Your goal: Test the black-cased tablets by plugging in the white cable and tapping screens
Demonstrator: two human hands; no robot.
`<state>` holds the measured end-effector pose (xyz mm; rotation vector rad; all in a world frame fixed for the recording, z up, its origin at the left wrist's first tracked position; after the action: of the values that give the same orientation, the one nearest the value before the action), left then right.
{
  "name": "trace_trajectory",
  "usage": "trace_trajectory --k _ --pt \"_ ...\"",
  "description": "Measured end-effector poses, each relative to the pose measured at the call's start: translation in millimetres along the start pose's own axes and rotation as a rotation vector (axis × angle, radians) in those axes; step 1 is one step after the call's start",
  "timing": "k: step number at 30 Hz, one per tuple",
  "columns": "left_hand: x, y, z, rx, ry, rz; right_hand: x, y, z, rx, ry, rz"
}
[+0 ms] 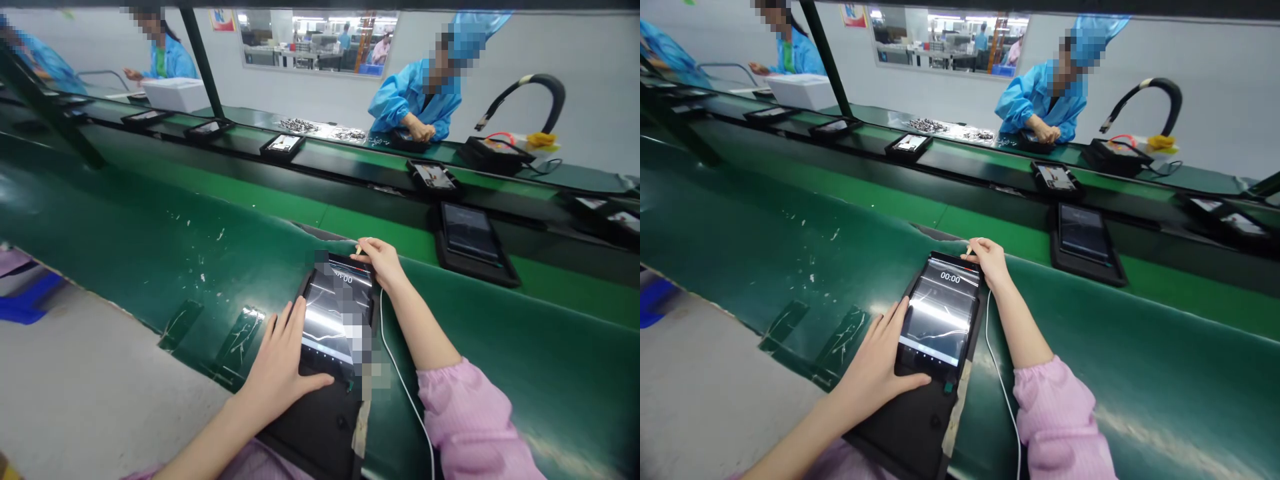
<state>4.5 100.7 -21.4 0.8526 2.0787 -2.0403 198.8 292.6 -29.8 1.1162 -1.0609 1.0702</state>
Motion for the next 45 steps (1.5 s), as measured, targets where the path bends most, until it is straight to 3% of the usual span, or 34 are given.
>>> trace_trajectory --k 33,45 --pt "3.3 1.7 1.4 0.004 -0.04 0.021 -2.2 14.0 -2.7 0.156 -0.018 0.138" --pt "4.0 3.5 -2.8 0.083 -0.088 0.093 -6.7 7.3 1.4 0.118 -0.046 0.214"
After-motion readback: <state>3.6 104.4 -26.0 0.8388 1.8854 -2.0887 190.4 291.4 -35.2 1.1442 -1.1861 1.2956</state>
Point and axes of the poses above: each hand's wrist, its own z-axis away from the middle knuckle, its own y-axis out of the palm, x = y × z, the point moved 10 cm from there along -z, towards the middle knuckle, and after that the axes turned 1 degree about -z, right-handed, at the moved point
